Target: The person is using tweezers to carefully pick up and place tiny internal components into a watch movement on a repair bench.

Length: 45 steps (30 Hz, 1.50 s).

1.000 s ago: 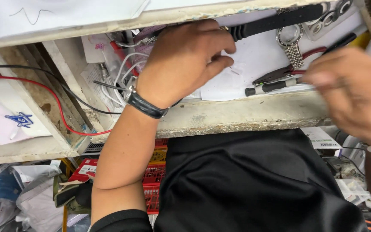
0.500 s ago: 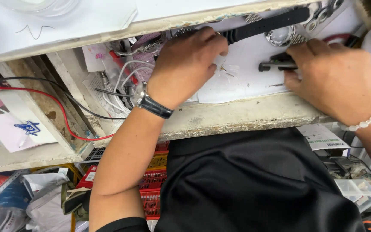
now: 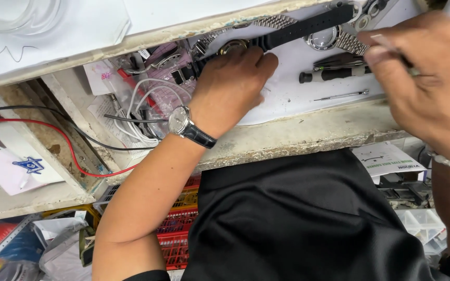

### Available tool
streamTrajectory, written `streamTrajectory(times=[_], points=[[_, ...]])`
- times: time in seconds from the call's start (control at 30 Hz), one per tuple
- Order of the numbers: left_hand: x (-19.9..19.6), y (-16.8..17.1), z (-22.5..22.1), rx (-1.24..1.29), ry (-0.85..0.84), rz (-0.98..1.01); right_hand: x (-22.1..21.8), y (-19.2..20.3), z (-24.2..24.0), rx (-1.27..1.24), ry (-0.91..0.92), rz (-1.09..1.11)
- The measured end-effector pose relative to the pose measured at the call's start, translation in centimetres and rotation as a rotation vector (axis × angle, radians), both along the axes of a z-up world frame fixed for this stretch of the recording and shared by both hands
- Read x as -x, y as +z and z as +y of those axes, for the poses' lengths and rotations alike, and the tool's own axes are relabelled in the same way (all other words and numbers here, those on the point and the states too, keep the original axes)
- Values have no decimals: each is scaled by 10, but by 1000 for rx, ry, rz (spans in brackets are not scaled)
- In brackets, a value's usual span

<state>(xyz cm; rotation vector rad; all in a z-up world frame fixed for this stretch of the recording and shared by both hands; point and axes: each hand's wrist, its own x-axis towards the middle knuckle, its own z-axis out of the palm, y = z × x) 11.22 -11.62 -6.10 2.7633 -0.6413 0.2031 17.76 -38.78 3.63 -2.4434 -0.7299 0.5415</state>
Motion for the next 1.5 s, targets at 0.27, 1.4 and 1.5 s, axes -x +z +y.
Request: streamTrajectory(times=[0.27, 1.4, 1.5], points=[[-4, 18, 19, 208, 32, 231, 15, 1, -6, -194, -200, 132], [36, 81, 9, 483, 60, 14, 18, -7, 21, -567, -784, 706], [38, 95, 22, 607, 83, 107, 30, 16, 18, -605, -360, 266]])
